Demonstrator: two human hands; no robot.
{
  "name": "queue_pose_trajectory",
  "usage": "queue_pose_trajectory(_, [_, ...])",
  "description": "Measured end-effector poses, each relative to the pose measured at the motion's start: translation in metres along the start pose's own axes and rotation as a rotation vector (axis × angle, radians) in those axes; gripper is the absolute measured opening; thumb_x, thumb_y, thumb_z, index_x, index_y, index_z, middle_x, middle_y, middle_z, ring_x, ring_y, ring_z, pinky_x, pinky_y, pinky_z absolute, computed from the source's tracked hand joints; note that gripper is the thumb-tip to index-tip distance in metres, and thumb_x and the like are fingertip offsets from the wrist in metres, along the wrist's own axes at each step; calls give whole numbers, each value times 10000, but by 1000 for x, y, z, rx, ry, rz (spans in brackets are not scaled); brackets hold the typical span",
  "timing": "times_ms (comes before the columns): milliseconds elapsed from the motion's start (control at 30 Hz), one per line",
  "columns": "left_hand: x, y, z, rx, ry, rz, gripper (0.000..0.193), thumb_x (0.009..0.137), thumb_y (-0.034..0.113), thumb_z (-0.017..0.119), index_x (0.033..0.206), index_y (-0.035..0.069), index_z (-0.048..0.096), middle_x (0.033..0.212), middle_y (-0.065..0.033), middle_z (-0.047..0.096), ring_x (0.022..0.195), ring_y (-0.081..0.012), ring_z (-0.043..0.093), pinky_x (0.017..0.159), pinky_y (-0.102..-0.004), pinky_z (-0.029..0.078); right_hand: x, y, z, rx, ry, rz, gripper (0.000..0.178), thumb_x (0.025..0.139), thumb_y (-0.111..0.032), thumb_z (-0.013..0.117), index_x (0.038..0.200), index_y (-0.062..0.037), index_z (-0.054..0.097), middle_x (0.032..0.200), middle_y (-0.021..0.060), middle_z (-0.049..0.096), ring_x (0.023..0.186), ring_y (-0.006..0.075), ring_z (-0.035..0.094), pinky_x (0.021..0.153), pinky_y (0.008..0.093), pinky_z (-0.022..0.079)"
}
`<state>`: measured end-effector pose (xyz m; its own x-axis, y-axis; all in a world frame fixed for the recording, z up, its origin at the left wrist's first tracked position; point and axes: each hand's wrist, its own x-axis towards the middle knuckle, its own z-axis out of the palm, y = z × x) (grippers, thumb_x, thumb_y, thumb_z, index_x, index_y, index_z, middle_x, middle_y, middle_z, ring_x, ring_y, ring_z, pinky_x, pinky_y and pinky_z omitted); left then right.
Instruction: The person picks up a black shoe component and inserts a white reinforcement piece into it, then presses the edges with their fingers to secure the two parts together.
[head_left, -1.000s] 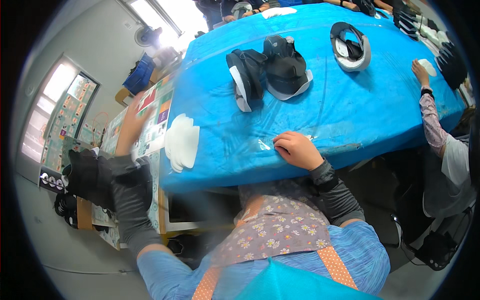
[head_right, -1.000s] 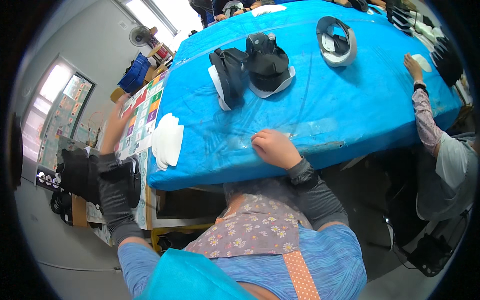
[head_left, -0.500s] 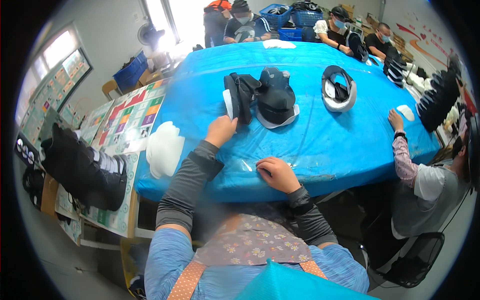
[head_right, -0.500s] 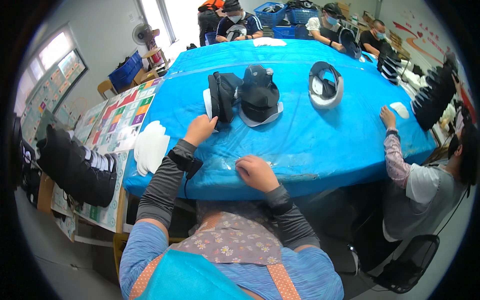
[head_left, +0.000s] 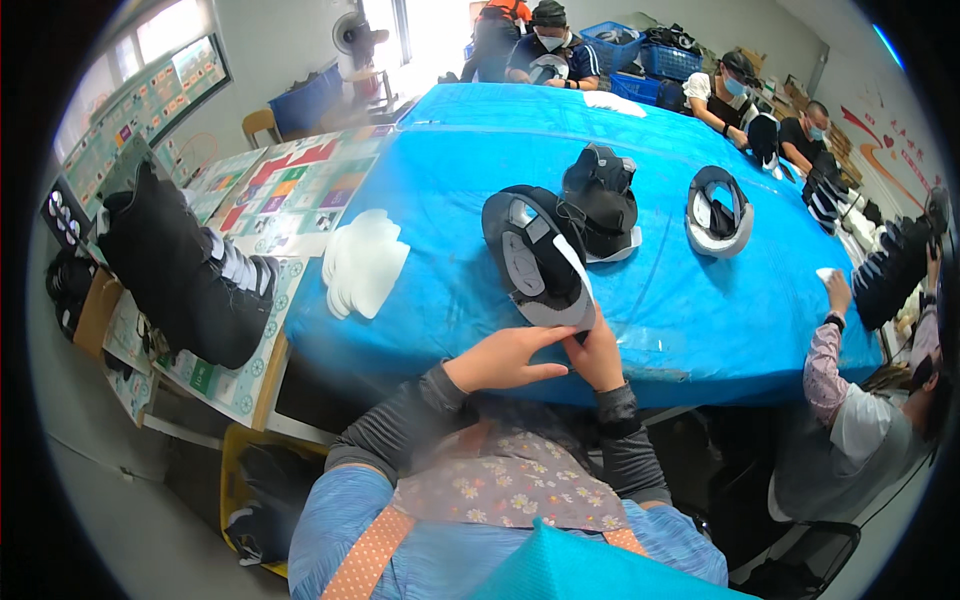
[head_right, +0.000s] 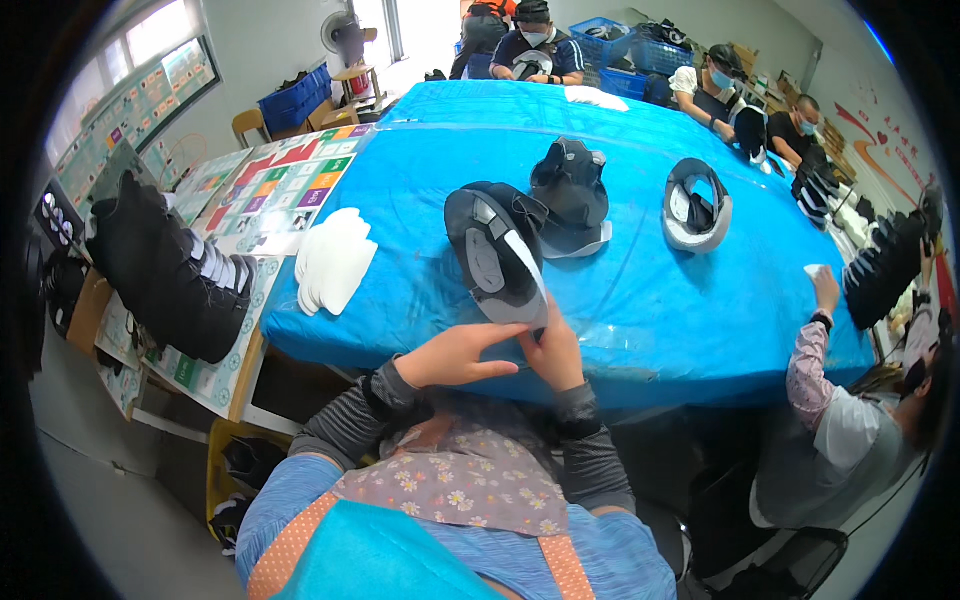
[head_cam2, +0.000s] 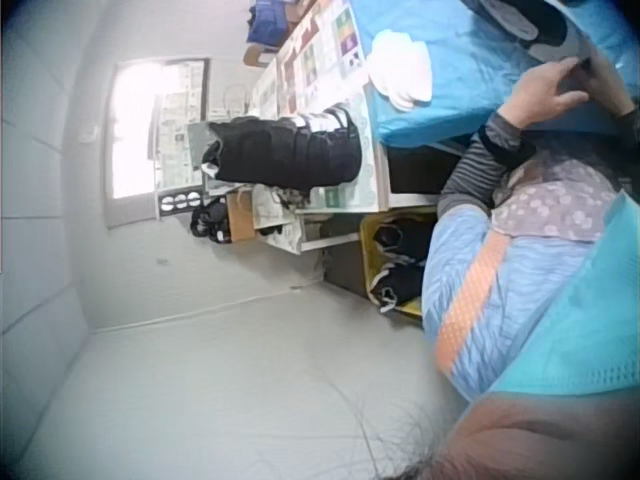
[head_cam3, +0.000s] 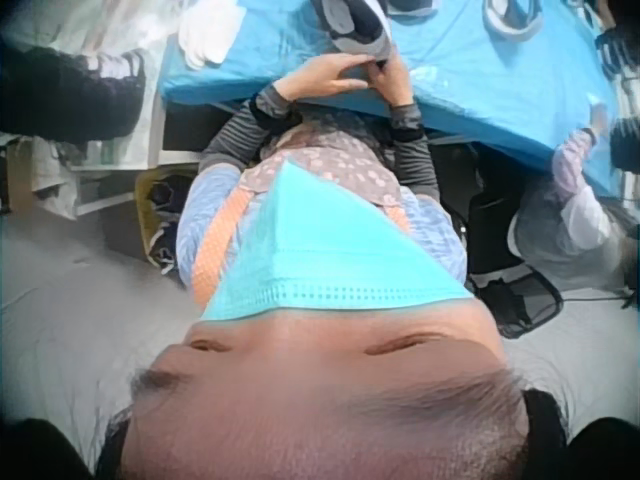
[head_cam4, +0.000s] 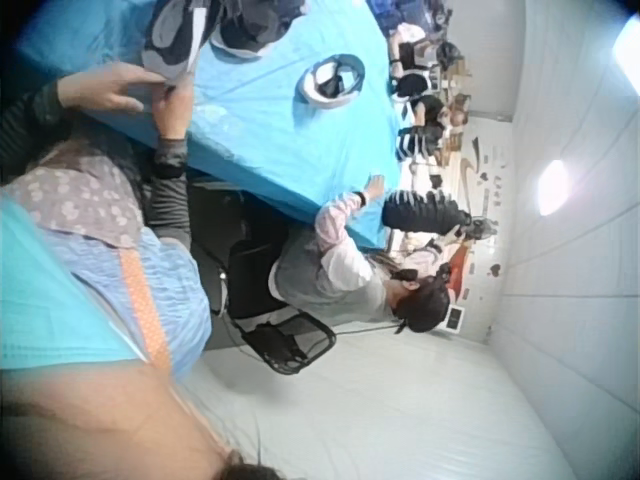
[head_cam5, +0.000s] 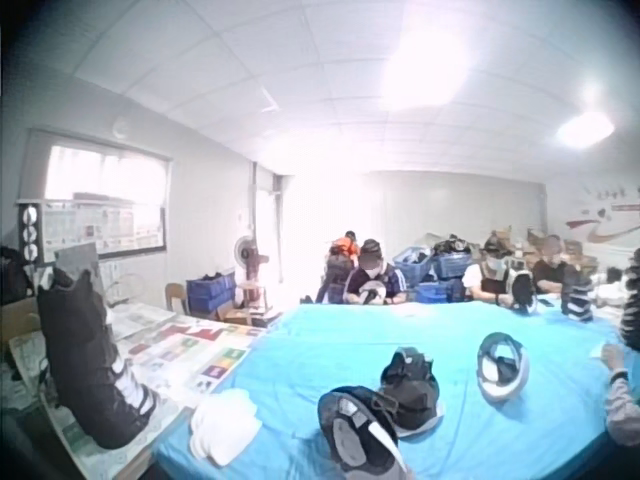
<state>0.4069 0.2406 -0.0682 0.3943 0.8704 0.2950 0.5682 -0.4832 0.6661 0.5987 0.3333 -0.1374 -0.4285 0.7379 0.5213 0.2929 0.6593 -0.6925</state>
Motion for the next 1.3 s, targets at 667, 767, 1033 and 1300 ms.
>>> queue_pose_trajectory(667, [-125, -181, -89, 920, 765, -745, 517, 909, 393, 679, 1342, 117, 616, 1458, -81, 551, 1436, -361, 375, 1174, -620, 223, -10, 28, -12, 702, 79, 183, 528, 916, -17, 660, 1406, 29, 470, 1307, 118, 611, 1184, 194, 576, 1008, 324, 455])
queue_pose_trajectory(767, [-131, -183, -92, 865, 811, -752, 507, 908, 382, 681, 1345, 134, 611, 1466, -81, 543, 1432, -363, 380, 1174, -621, 227, -8, 25, -6, 608, 113, 159, 550, 921, -29, 664, 1422, 41, 447, 1305, 127, 611, 1175, 188, 577, 999, 329, 462])
queue_pose_trajectory(1033, [-126, -172, -89, 919, 861, -824, 552, 865, 358, 744, 1365, 168, 605, 1446, -72, 561, 1423, -309, 408, 1166, -682, 184, -6, 19, -7, 527, 88, 183, 497, 926, -65, 673, 1377, 39, 492, 1226, 114, 657, 1089, 169, 611, 948, 313, 485])
queue_pose_trajectory(1300, [-127, -164, -91, 809, 855, -764, 490, 850, 313, 765, 1303, 168, 647, 1374, -54, 615, 1402, -296, 435, 1168, -668, 199, -7, 15, -8, 505, 96, 198, 438, 935, -91, 684, 1323, 44, 529, 1163, 125, 686, 1057, 160, 632, 909, 315, 501])
